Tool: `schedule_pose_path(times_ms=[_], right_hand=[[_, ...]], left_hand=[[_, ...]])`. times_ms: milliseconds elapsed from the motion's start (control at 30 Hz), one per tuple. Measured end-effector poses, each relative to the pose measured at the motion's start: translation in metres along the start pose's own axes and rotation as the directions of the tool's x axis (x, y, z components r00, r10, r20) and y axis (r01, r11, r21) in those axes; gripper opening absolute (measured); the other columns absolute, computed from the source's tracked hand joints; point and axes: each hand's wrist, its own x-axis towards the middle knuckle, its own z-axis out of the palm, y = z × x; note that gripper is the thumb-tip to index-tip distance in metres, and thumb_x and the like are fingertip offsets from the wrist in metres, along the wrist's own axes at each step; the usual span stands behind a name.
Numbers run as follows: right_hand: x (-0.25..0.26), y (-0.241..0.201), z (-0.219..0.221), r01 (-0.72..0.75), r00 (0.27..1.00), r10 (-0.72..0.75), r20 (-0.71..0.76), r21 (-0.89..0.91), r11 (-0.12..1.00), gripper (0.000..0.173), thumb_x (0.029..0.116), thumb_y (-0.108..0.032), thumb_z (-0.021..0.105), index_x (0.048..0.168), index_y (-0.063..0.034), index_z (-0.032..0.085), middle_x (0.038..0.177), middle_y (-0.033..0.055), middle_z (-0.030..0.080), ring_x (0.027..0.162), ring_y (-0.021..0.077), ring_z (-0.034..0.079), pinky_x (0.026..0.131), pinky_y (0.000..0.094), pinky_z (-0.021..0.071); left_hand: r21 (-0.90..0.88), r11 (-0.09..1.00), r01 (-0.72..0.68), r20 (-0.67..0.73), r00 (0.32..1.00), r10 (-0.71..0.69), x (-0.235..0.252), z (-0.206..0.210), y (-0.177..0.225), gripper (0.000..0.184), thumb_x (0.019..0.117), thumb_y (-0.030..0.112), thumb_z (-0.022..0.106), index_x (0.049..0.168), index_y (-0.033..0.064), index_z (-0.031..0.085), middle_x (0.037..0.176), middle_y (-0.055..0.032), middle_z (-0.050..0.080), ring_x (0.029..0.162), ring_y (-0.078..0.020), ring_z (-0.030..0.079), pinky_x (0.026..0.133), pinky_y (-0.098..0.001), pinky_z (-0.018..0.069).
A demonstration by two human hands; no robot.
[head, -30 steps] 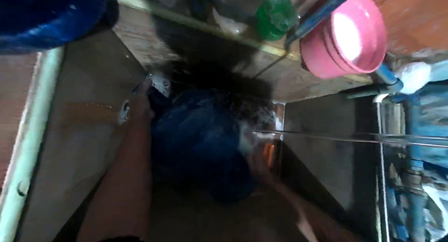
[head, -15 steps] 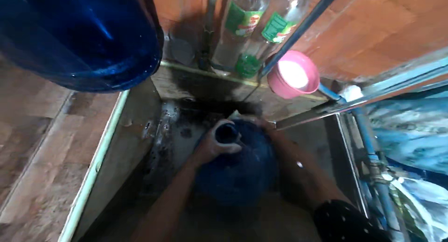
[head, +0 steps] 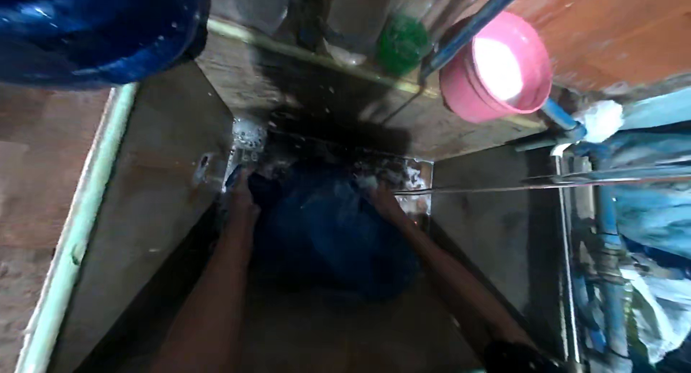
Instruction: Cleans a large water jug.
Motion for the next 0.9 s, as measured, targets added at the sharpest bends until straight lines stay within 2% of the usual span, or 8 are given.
schedule_pose_path(times_ms=[167, 300, 400, 467, 633, 733, 833, 900], right_hand=[[-0.112, 0.094, 0.023, 0.283, 0.915, -0.292, -0.277, -0.072, 0.956, 0.048, 0.0916, 0.0, 0.055, 0.138, 0.0119, 0.056, 0.148, 0.0311, 0.051, 0.139, 0.0411, 0.052, 0.115, 0.05, 0.0438], [-0.067, 0.093, 0.03, -0.246, 0.897, 0.399, -0.192, 0.533, 0.81, 0.039, 0.1111, -0.012, 0.038, 0.144, 0.0075, 0.045, 0.136, 0.0218, 0.057, 0.119, 0.0196, 0.059, 0.1, 0.034, 0.0503], [-0.093, 0.131, 0.058, -0.465, 0.876, 0.437, 0.203, 0.123, 0.876, 0.041, 0.1124, -0.012, 0.036, 0.149, 0.0058, 0.041, 0.148, 0.0189, 0.051, 0.134, 0.0199, 0.051, 0.111, 0.0306, 0.0425], [-0.121, 0.19, 0.084, -0.161, 0.952, 0.143, 0.271, 0.048, 0.986, 0.041, 0.1084, -0.019, 0.047, 0.138, 0.0072, 0.055, 0.134, 0.0218, 0.063, 0.122, 0.0226, 0.063, 0.101, 0.029, 0.0519], [-0.104, 0.084, 0.021, -0.446, 0.822, 0.486, 0.296, 0.866, 0.226, 0.038, 0.1127, -0.034, 0.027, 0.125, -0.0131, 0.057, 0.096, 0.0029, 0.071, 0.083, 0.0139, 0.07, 0.072, 0.0359, 0.061], [-0.078, 0.095, 0.033, -0.287, 0.869, 0.49, 0.064, 0.873, 0.395, 0.039, 0.1133, -0.03, 0.027, 0.129, -0.0059, 0.054, 0.103, 0.007, 0.068, 0.088, 0.0118, 0.067, 0.072, 0.0303, 0.0579], [-0.11, 0.081, 0.05, -0.498, 0.86, 0.457, 0.226, 0.563, 0.66, 0.039, 0.113, -0.011, 0.033, 0.146, 0.0071, 0.044, 0.138, 0.0189, 0.059, 0.119, 0.016, 0.059, 0.1, 0.0265, 0.0481], [-0.131, 0.095, 0.055, -0.512, 0.844, 0.453, 0.287, 0.68, 0.524, 0.035, 0.1128, -0.016, 0.033, 0.133, 0.0038, 0.052, 0.111, 0.0126, 0.065, 0.093, 0.0128, 0.064, 0.078, 0.027, 0.0559]], left_hand=[[-0.002, 0.999, 0.051, -0.067, 0.996, -0.051, 0.037, -0.04, -0.039, 0.041, 0.1051, 0.036, 0.05, 0.132, 0.0048, 0.054, 0.112, -0.0072, 0.06, 0.094, -0.0118, 0.059, 0.084, -0.0349, 0.0524], [-0.036, 0.999, 0.041, -0.104, 0.994, -0.044, 0.033, -0.037, -0.041, 0.028, 0.1036, 0.031, 0.05, 0.121, 0.01, 0.056, 0.098, 0.0017, 0.058, 0.081, -0.0034, 0.056, 0.073, -0.026, 0.0509], [0.044, 0.994, 0.101, -0.213, 0.973, -0.09, 0.03, -0.034, -0.034, 0.04, 0.1056, 0.034, 0.048, 0.133, 0.0054, 0.055, 0.121, -0.0086, 0.06, 0.103, -0.0123, 0.058, 0.09, -0.0355, 0.0502], [0.094, 0.986, 0.136, -0.259, 0.96, -0.108, 0.039, -0.036, -0.028, 0.048, 0.1057, 0.036, 0.051, 0.141, 0.003, 0.053, 0.137, -0.0156, 0.057, 0.12, -0.0201, 0.056, 0.101, -0.0421, 0.0472], [0.112, 0.983, 0.147, -0.244, 0.963, -0.117, 0.047, -0.035, -0.028, 0.045, 0.1048, 0.035, 0.051, 0.138, 0.0044, 0.053, 0.133, -0.0134, 0.057, 0.114, -0.0178, 0.057, 0.096, -0.04, 0.0481], [0.083, 0.99, 0.112, -0.221, 0.971, -0.091, 0.039, -0.03, -0.032, 0.045, 0.1034, 0.034, 0.055, 0.137, 0.0039, 0.055, 0.131, -0.0133, 0.058, 0.112, -0.0172, 0.057, 0.096, -0.0394, 0.0487], [0.109, 0.984, 0.138, -0.279, 0.955, -0.103, 0.042, -0.032, -0.031, 0.052, 0.1015, 0.037, 0.058, 0.139, 0.0018, 0.055, 0.138, -0.0188, 0.056, 0.123, -0.0256, 0.056, 0.103, -0.0465, 0.0458], [0.118, 0.986, 0.121, -0.314, 0.946, -0.079, 0.043, -0.036, -0.029, 0.051, 0.1004, 0.037, 0.06, 0.137, 0.0016, 0.057, 0.135, -0.019, 0.059, 0.121, -0.0262, 0.058, 0.1, -0.0468, 0.048]])
